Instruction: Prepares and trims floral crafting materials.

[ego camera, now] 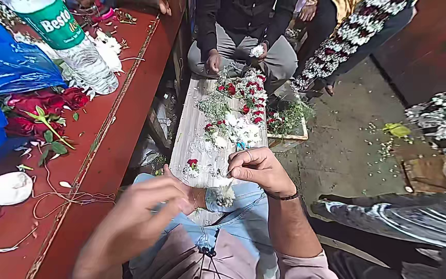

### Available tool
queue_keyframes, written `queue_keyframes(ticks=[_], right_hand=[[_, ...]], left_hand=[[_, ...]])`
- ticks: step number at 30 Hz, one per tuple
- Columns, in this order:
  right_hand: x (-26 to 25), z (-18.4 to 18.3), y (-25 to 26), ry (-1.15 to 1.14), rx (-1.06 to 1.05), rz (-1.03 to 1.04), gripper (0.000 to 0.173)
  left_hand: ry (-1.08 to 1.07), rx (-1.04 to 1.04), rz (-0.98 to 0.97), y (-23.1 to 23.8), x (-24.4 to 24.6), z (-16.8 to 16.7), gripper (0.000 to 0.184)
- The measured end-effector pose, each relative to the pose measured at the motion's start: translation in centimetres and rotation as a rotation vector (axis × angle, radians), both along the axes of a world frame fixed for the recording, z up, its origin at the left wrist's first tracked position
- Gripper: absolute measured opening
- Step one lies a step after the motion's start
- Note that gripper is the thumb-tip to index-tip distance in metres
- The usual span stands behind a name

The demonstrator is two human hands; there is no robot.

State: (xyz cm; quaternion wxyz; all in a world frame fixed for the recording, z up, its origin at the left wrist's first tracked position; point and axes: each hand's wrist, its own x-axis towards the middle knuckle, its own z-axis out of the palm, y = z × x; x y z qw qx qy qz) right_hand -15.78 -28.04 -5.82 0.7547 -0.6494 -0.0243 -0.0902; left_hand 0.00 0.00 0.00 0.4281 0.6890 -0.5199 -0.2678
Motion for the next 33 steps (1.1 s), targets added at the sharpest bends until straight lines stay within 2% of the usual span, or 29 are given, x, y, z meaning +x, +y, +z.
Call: queue_keyframes(ticks=[2,3,4,6,8,11,12,13,15,17,20,23,26,29,31,33], right_hand=[[-0.4,0.6,0.1,0.016,-0.025,0.001,0.013],[-0.6,0.8,0.1,0.022,-0.037,0.004,0.013],[-0.8,0.9,0.2,0.028,-0.05,0.012,0.013],[-1.2,1.0,0.5,0.062,-0.08,0.017,0.014],[-1.7,0.5,1.1,0.091,-0.119,0.005,0.014],[-2.3,-0.9,1.1,0.1,-0.158,-0.06,0.016],[-2.6,-1.7,1.0,0.11,-0.15,-0.083,0.017],[-2.7,-2.6,1.2,0.116,-0.131,-0.091,0.018],[-2.4,-4.1,2.5,0.086,-0.089,-0.082,0.021],[-2.1,-4.8,3.8,-0.01,-0.055,-0.125,0.024],[-1.2,-6.4,6.0,-0.126,0.126,-0.156,0.028],[-0.9,-8.4,7.1,-0.139,0.373,-0.158,0.026],[-1.2,-9.4,7.8,-0.07,0.493,-0.158,0.024],[-1.4,-9.4,8.3,-0.02,0.56,-0.102,0.024],[-1.5,-9.3,8.8,0.041,0.56,-0.071,0.023],[-1.9,-9.5,9.5,0.134,0.538,-0.032,0.02]], left_hand=[[-0.211,0.358,-0.19,-0.9,-1.6,-1.3,0.047],[-0.265,0.446,-0.192,-1.5,-2.4,-1.9,0.047],[-0.274,0.422,-0.109,-2.3,-3.2,-2.8,0.046],[-0.107,0.205,0.093,-4.1,-4.7,-4.9,0.04],[0.195,0.06,0.089,-5.4,-5.9,-6.2,0.043],[0.763,-0.149,-0.022,-6.5,-6.6,-7.3,0.025],[0.939,-0.241,-0.048,-6.7,-6.7,-7.6,0.026],[1.079,-0.323,-0.025,-6.7,-6.6,-7.8,0.027],[1.202,-0.42,0.133,-6.5,-5.8,-8.0,0.025],[1.205,-0.392,0.308,-7.5,-5.0,-9.4,0.026],[1.242,-0.111,0.556,-7.9,-4.9,-12.1,0.032],[1.337,-0.045,0.617,-7.4,-5.3,-12.4,0.04],[1.482,-0.169,0.52,-5.6,-4.8,-12.8,0.049],[1.525,-0.312,0.215,-4.4,-4.6,-12.9,0.035],[1.415,-0.188,0.084,-4.1,-4.7,-12.9,0.024],[1.235,-0.004,0.037,-3.8,-4.7,-12.8,0.019]])
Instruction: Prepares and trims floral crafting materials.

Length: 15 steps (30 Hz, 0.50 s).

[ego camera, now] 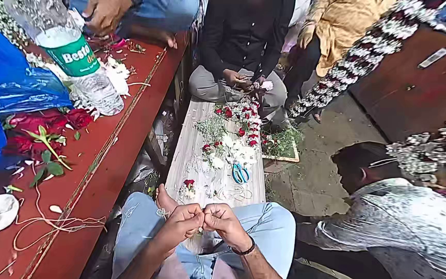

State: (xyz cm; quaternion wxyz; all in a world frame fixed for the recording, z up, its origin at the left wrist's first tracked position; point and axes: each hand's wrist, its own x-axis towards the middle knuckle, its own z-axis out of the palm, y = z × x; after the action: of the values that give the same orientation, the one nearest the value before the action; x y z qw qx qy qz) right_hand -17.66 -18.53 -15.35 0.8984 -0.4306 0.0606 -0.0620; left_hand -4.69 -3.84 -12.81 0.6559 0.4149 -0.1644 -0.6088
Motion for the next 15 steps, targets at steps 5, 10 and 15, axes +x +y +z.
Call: queue_keyframes(ticks=[5,10,15], right_hand=[[-0.7,0.2,-1.1,0.029,-0.352,0.115,0.023],[0.2,5.0,-3.6,-0.018,-0.697,0.152,0.028],[2.3,7.3,-9.2,0.196,-0.891,-0.275,0.021]], left_hand=[[-0.374,0.115,-0.005,1.0,0.3,0.5,0.024],[-0.492,0.148,0.118,1.7,0.4,0.4,0.028],[-0.342,-0.154,-0.016,3.0,0.2,4.4,0.025]])
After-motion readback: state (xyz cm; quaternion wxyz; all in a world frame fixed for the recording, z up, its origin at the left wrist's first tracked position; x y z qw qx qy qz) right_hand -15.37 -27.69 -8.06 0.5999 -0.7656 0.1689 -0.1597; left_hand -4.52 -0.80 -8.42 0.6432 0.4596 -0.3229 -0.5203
